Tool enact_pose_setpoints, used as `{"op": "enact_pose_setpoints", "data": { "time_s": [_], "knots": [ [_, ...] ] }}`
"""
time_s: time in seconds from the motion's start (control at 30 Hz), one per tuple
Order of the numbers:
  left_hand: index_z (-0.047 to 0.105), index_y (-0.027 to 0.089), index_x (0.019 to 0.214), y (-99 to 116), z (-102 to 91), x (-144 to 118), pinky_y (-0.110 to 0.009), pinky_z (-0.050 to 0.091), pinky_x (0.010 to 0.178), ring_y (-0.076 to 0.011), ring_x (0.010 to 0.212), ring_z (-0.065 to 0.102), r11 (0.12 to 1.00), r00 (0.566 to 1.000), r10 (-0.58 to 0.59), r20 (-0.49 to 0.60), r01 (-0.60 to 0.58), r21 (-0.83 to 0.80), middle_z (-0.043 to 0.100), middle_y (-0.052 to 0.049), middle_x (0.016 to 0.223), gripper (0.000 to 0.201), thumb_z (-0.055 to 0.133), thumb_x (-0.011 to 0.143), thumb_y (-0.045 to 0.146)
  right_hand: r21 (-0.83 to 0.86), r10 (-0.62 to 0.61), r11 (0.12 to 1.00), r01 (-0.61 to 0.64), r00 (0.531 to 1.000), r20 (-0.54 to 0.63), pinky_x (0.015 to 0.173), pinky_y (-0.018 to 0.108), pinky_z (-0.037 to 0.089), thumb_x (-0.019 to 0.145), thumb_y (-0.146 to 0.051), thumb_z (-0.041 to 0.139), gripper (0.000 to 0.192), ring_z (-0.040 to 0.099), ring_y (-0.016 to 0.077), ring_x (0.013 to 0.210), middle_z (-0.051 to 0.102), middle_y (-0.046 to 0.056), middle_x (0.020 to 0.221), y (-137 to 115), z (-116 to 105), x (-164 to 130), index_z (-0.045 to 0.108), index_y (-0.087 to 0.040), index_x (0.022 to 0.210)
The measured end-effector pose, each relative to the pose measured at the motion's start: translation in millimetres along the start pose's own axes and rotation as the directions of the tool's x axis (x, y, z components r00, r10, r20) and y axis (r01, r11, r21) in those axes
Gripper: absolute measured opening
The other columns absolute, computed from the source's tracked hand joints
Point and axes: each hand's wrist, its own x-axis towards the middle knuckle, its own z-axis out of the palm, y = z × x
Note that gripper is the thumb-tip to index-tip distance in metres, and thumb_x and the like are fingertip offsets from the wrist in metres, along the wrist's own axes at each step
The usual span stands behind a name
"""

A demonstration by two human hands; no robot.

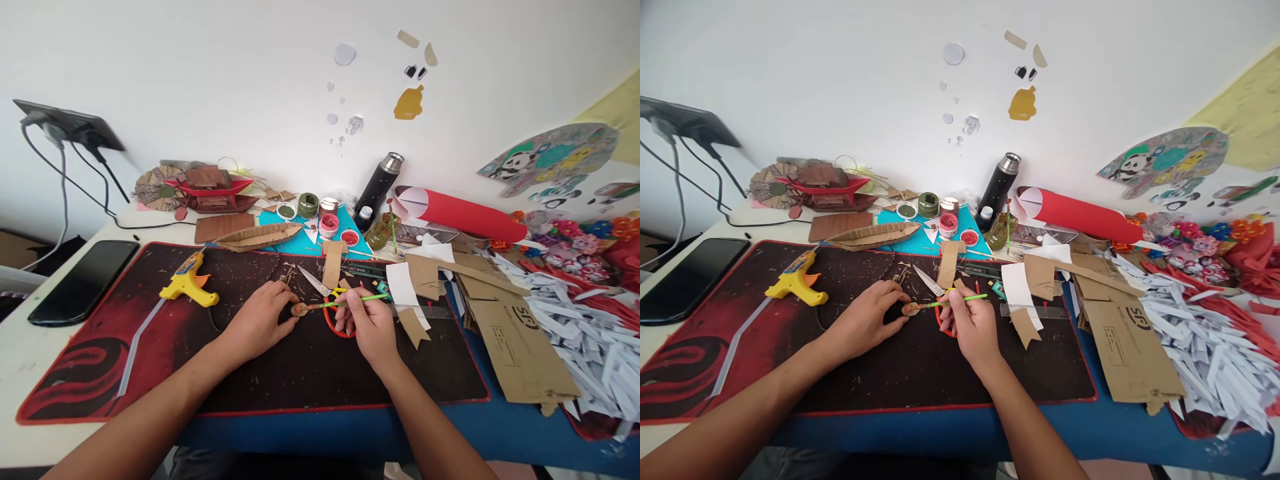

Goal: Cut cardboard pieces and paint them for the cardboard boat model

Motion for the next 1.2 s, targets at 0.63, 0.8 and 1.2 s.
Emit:
{"op": "enact_pose_setpoints", "data": {
  "time_s": [0.63,0.8,1.2],
  "knots": [
    [0.072,0.022,0.112,1.4,-1.9,0.5,-0.047,0.058,0.099,-0.0299,0.107,0.069,1.000,1.000,-0.017,0.003,0.017,-0.021,0.073,-0.009,0.115,0.016,0.067,0.098,0.027,-0.096,-0.077,0.992,0.080,0.996,0.038,0.045,0.020,0.048,0.111,-0.065,0.059,0.054,0.071,0.0142,0.051,0.072,0.003,0.070,2.7,-6.9,-2.8,0.079,-0.018,0.093],
    [0.071,0.022,0.112,1.2,-1.9,0.3,-0.045,0.058,0.099,-0.0292,0.107,0.069,1.000,1.000,-0.012,0.001,0.012,-0.021,0.073,-0.009,0.114,0.016,0.067,0.098,0.026,-0.141,-0.090,0.985,0.098,0.994,0.065,0.045,0.021,0.049,0.111,-0.064,0.057,0.054,0.071,0.0142,0.051,0.073,0.004,0.072,6.8,-7.0,-0.3,0.080,-0.018,0.093],
    [0.072,0.023,0.113,1.8,-2.5,0.2,-0.047,0.058,0.099,-0.0301,0.108,0.070,0.999,1.000,-0.028,0.000,0.028,-0.037,0.073,-0.010,0.116,0.017,0.064,0.099,0.029,-0.147,-0.080,0.985,0.088,0.995,0.057,0.045,0.023,0.050,0.111,-0.065,0.058,0.054,0.071,0.0156,0.051,0.075,0.004,0.072,1.9,-8.2,-0.8,0.080,-0.019,0.091]
  ]
}}
